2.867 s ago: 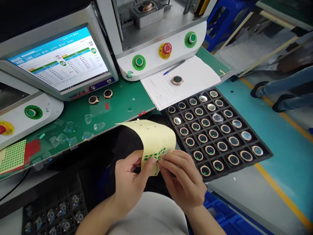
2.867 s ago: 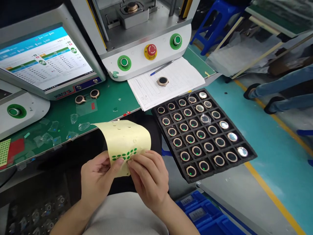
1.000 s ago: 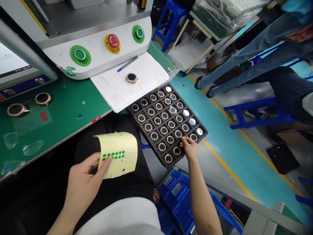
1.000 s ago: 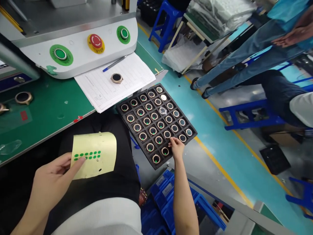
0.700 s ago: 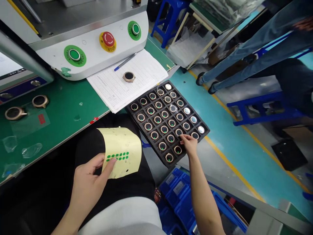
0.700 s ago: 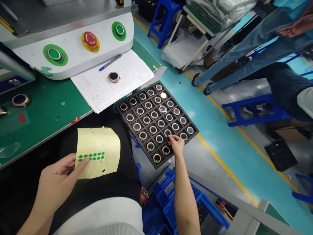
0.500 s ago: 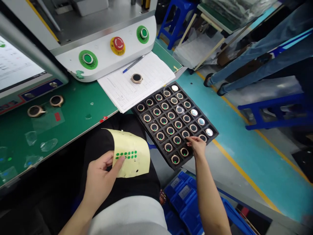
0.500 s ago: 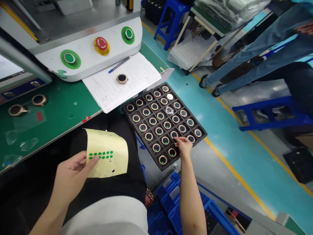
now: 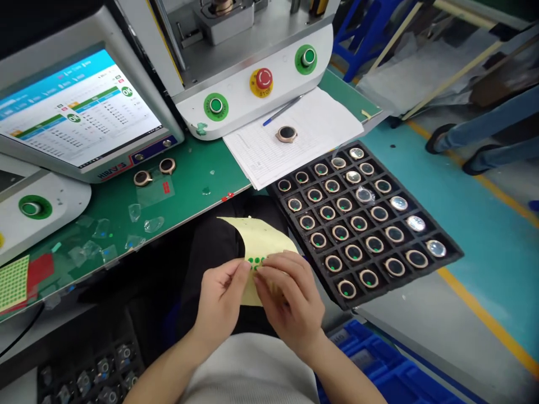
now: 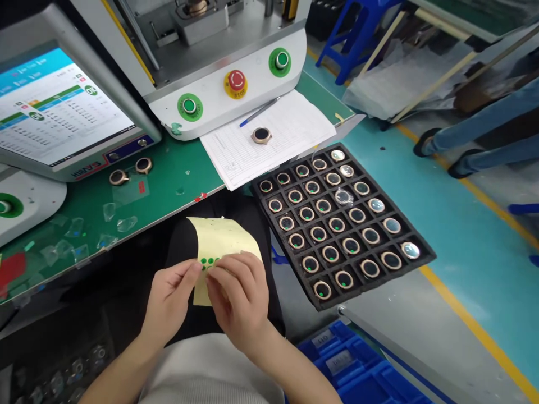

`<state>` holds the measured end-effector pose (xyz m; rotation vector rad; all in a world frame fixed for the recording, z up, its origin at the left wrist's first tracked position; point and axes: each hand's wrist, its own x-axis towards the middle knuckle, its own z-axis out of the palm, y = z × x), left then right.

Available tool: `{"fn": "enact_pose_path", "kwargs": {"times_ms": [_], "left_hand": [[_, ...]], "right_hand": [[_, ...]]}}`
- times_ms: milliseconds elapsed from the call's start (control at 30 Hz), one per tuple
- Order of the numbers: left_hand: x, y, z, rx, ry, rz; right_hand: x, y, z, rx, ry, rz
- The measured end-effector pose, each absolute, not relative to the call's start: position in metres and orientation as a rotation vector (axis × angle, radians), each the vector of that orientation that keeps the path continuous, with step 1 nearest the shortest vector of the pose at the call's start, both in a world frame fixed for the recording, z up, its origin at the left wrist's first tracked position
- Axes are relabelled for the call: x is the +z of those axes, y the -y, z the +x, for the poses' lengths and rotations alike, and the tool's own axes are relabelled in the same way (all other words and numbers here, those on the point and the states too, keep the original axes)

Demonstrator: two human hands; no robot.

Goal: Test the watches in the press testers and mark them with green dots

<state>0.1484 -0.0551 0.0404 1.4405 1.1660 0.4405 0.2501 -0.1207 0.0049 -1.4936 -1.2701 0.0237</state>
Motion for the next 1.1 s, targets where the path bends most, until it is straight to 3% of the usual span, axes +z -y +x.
{"fn": "enact_pose_path", "kwargs": {"times_ms": [367,1100], "left_hand": [[0.054,0.061,0.142,0.252,-0.855,1.301],[0.057,0.063,0.136,0.154,-0.9,1.502]], "right_hand": [[0.01,0.132,0.256,-0.061,1.367,-1.634],[0.008,0.14,0.265,-0.127,1.502,-1.58]]}}
